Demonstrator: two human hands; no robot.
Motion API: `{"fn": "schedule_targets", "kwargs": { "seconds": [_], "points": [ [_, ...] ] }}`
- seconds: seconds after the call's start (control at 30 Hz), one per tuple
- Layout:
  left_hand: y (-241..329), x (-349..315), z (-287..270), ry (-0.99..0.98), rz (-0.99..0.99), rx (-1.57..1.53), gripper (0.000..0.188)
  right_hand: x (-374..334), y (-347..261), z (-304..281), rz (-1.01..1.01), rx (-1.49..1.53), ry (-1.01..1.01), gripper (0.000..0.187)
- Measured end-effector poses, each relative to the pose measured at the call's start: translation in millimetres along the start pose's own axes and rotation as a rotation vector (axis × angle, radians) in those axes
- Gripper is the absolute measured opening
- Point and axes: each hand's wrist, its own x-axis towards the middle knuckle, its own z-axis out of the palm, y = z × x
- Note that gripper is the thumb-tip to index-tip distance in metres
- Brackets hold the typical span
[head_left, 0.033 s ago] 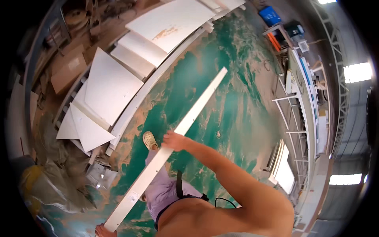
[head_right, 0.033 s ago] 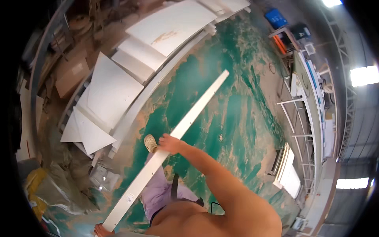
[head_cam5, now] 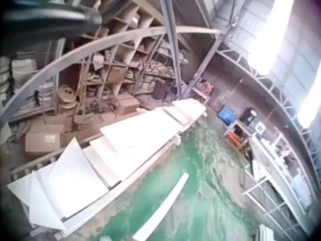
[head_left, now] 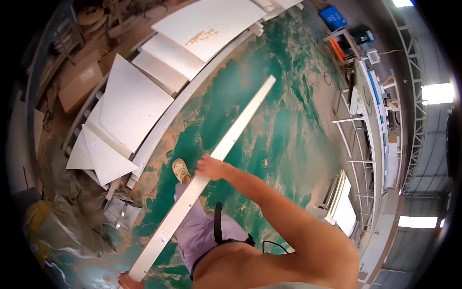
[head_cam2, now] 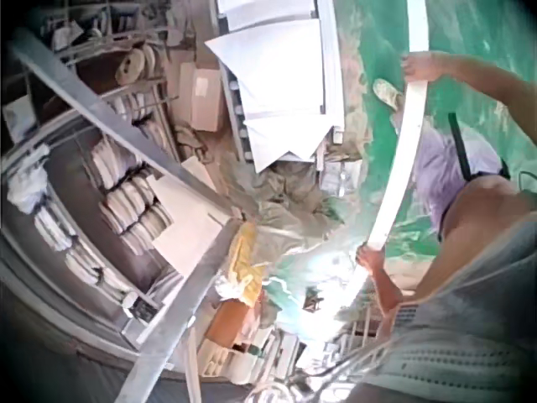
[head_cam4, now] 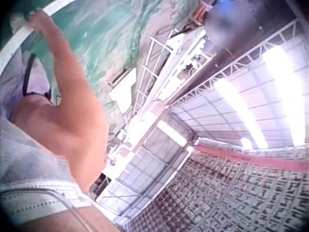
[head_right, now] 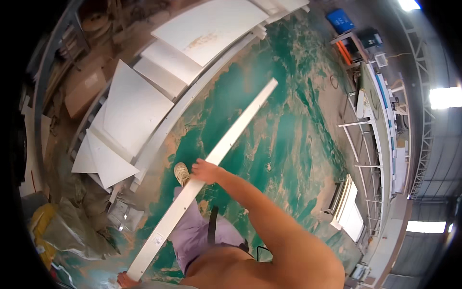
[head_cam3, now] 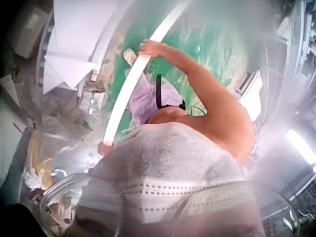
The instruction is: The person attaches barcode labels onto wooden boards on a cutting machine table, then lifts and transports the wooden panels and wood strips to stack them on the floor.
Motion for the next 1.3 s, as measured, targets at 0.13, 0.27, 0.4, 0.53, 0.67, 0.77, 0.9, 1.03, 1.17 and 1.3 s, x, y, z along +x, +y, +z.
{"fn": "schedule_targets", "kwargs": {
  "seconds": [0.13, 0.27, 0.4, 0.53, 0.67, 0.77, 0.9, 1.03, 1.17, 1.3],
  "points": [
    [112.3, 54.6, 38.6, -0.06, -0.103, -0.059, 0.042, 18.6, 152.8, 22.9, -0.044, -0.006, -0.134, 0.033],
    [208.6, 105.7, 65.1, -0.104, -0.158, -0.093, 0.056, 17.6, 284.8, 59.9, -0.154, -0.002, -0.168, 0.037],
    [335.6, 202.7, 84.8, -0.093, -0.156, -0.128, 0.056, 3.7, 417.0, 108.9, -0.193, -0.016, -0.089, 0.032],
    [456.6, 306.7, 179.2, -0.107, -0.229, -0.203, 0.061, -12.0, 561.3, 177.0, -0.112, -0.144, -0.254, 0.032],
    [510.7, 374.2, 269.7, -0.02, -0.233, -0.236, 0.063, 13.0, 640.3, 239.9, -0.126, -0.232, -0.341, 0.031],
    [572.6, 436.9, 321.8, 0.079, -0.219, -0.273, 0.062, 1.6, 702.3, 281.1, -0.109, -0.323, -0.327, 0.037],
    [591.8, 463.8, 412.4, 0.022, -0.282, -0.253, 0.064, 20.6, 748.9, 348.8, -0.086, -0.292, -0.192, 0.041],
    [593.6, 498.4, 449.2, -0.096, -0.383, -0.34, 0.079, 52.6, 771.4, 373.5, 0.005, -0.281, -0.355, 0.054],
    [599.6, 581.9, 409.4, 0.011, -0.321, -0.4, 0.065, 45.2, 812.6, 356.4, -0.017, -0.323, -0.246, 0.061],
    [571.8, 590.0, 423.6, 0.167, -0.32, -0.457, 0.057, 85.4, 798.6, 365.5, -0.079, -0.306, -0.233, 0.063]
  ]
}}
